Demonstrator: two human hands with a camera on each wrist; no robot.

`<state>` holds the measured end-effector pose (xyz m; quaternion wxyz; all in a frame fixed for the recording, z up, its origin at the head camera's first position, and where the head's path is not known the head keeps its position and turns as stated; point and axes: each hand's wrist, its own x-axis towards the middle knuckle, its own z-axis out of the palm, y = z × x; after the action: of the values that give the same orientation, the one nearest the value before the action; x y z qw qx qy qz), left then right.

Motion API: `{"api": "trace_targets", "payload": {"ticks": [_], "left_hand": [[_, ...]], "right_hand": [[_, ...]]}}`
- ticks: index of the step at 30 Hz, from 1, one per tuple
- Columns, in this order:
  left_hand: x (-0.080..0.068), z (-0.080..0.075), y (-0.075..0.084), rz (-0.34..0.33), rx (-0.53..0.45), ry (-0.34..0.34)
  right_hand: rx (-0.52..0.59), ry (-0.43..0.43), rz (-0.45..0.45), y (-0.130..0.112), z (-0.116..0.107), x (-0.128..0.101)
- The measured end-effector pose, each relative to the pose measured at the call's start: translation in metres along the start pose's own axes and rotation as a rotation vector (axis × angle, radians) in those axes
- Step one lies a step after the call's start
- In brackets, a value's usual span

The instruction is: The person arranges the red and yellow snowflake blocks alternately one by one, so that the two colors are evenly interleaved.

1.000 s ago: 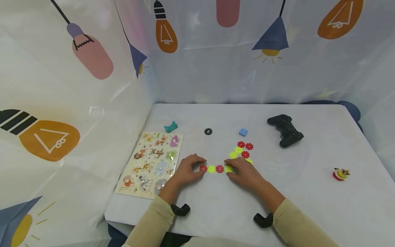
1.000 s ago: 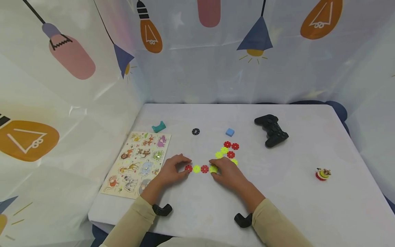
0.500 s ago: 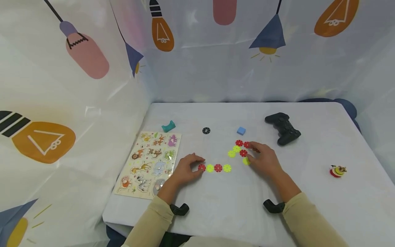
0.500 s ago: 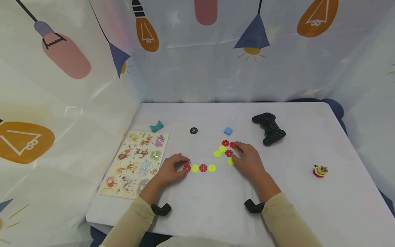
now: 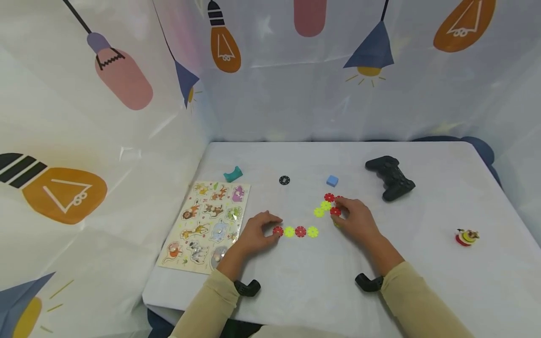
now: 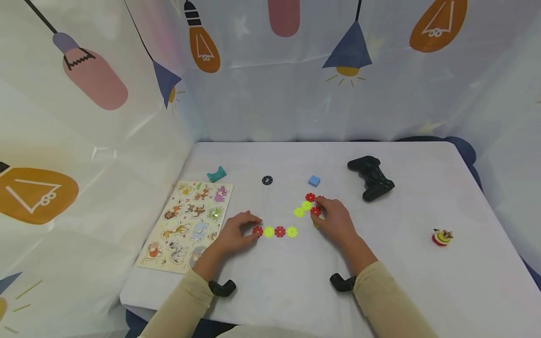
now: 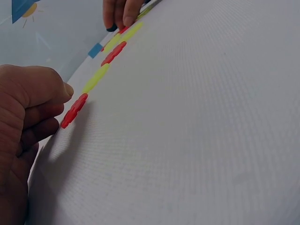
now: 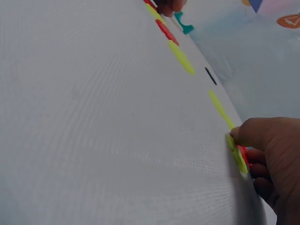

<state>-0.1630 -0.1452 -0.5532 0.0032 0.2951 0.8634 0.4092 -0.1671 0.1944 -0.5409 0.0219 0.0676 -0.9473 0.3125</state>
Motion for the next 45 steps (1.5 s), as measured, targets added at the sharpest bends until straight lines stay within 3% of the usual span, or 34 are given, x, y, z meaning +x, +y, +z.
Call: {"api": "trace_targets", "payload": {"ticks": [12,16,22,30,34,39,45], "left_hand": [[0.001,-0.001,0.001,0.002,0.006,-0.005],[0.003,-0.001,0.001,0.016,0.006,0.007],[0.005,-0.002,0.002,0.015,0.001,0.011],[0.007,-0.003,0.001,0.007,-0.003,-0.002],[0.007,-0.002,0.0,0.007,-0.003,-0.007],[0.006,-0.002,0.0,0.02,-0.007,-0.002],[0.005,-0.002,0.0,0.017,0.004,-0.005]], "right_hand": [[-0.005,-0.032,0.013,-0.012,-0.004,-0.006],[0.02,-0.063,-0.082,-0.02,-0.006,-0.018],[-0.048,-0.098,-0.258,-0.021,0.0,-0.03],[-0.072,-0.088,-0.32,-0.018,0.008,-0.034],[-0.042,-0.045,-0.267,-0.012,0.003,-0.035],[0.014,0.014,-0.129,0.005,-0.011,-0.032],[0.063,-0.071,-0.115,0.021,-0.022,-0.026]]}}
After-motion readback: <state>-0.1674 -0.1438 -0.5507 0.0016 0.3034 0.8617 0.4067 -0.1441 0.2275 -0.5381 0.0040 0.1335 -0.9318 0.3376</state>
